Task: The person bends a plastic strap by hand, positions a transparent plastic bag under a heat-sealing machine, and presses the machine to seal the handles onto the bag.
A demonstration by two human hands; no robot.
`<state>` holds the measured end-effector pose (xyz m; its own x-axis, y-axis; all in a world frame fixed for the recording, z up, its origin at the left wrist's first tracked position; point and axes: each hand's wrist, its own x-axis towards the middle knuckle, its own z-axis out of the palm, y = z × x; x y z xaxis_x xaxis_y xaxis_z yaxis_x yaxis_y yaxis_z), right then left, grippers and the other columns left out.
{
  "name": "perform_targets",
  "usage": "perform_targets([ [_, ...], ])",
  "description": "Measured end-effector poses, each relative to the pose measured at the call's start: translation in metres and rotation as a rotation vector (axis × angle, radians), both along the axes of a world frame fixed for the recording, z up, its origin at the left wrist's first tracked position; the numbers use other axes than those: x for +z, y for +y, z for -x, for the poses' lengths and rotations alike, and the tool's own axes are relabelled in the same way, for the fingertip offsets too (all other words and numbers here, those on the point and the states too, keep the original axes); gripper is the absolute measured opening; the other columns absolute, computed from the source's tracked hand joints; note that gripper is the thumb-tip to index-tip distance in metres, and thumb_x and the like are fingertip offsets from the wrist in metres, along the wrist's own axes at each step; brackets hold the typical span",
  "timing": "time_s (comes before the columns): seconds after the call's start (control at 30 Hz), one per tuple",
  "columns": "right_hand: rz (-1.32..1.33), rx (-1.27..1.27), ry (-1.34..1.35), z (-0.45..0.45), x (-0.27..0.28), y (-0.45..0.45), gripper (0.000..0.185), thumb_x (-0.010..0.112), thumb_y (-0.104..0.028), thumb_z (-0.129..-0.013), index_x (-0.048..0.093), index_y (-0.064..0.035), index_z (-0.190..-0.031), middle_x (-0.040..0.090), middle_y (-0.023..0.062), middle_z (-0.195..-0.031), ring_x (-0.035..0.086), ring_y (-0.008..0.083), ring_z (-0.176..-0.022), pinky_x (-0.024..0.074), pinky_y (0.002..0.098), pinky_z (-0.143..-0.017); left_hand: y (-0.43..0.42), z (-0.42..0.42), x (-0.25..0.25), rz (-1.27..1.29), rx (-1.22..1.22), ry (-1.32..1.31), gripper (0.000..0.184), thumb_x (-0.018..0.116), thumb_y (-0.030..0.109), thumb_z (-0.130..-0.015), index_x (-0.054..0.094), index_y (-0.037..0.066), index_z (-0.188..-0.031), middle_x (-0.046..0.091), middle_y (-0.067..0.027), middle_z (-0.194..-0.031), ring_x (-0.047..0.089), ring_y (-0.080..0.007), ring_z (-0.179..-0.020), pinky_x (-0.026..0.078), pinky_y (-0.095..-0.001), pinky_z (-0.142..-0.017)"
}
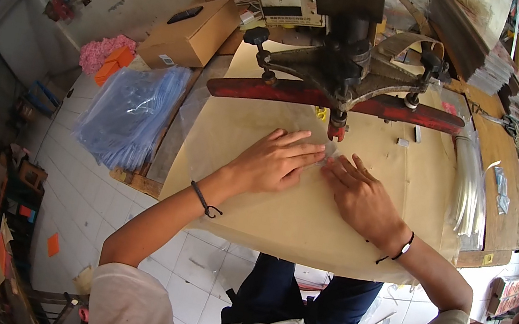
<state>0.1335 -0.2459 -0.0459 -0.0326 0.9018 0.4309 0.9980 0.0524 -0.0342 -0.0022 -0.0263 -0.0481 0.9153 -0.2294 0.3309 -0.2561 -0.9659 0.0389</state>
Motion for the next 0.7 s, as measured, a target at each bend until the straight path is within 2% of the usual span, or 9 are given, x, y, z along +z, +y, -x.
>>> perform_targets([
  [0.27,0.041,-0.037,0.016,0.006,0.0,0.003,0.046,0.058,-0.013,-0.087,0.058,0.0096,-0.127,0.066,0.0241,-0.123,0.061,0.0376,-0.121,0.0423,0.049,-0.113,-0.001,0.002,0.005,0.009,0.019,0.043,0.048,0.061,0.012,-0.091,0.061,0.013,-0.139,0.056,0.0026,-0.147,0.048,-0.0259,-0.137,0.04,-0.0478,-0.099],
  [0.47,0.189,-0.002,0.053,0.0,0.019,0.006,0.046,0.061,-0.016,-0.088,0.059,0.0077,-0.128,0.067,0.0226,-0.122,0.064,0.0365,-0.115,0.0443,0.0448,-0.111,0.001,0.004,-0.002,0.083,0.034,0.064,0.047,0.061,0.014,-0.093,0.061,0.017,-0.139,0.056,0.004,-0.147,0.047,-0.0257,-0.137,0.038,-0.0467,-0.101],
  [0.5,0.186,0.001,0.018,-0.003,0.019,0.009,0.043,0.063,-0.016,-0.089,0.061,0.004,-0.126,0.069,0.0209,-0.116,0.067,0.034,-0.107,0.05,0.0425,-0.103,0.002,0.003,-0.003,0.079,0.03,0.063,0.047,0.061,0.014,-0.092,0.061,0.018,-0.139,0.057,0.0045,-0.147,0.047,-0.0257,-0.137,0.038,-0.0461,-0.101],
  [0.6,0.245,-0.009,-0.032,-0.006,0.026,0.015,0.036,0.062,-0.012,-0.086,0.066,-0.0008,-0.12,0.073,0.0162,-0.099,0.069,0.0308,-0.095,0.0548,0.0416,-0.088,0.005,0.002,-0.003,0.074,0.016,0.054,0.048,0.062,0.014,-0.091,0.062,0.021,-0.139,0.057,0.0061,-0.146,0.047,-0.0256,-0.137,0.037,-0.0444,-0.101],
  [0.7,0.212,0.033,-0.066,-0.019,0.023,0.023,0.03,0.061,-0.008,-0.082,0.07,-0.0044,-0.111,0.072,0.0109,-0.083,0.07,0.0283,-0.084,0.0546,0.0409,-0.077,0.005,0.003,-0.003,0.06,0.024,0.036,0.048,0.062,0.014,-0.09,0.063,0.023,-0.137,0.058,0.007,-0.146,0.047,-0.0253,-0.138,0.037,-0.0432,-0.099],
])
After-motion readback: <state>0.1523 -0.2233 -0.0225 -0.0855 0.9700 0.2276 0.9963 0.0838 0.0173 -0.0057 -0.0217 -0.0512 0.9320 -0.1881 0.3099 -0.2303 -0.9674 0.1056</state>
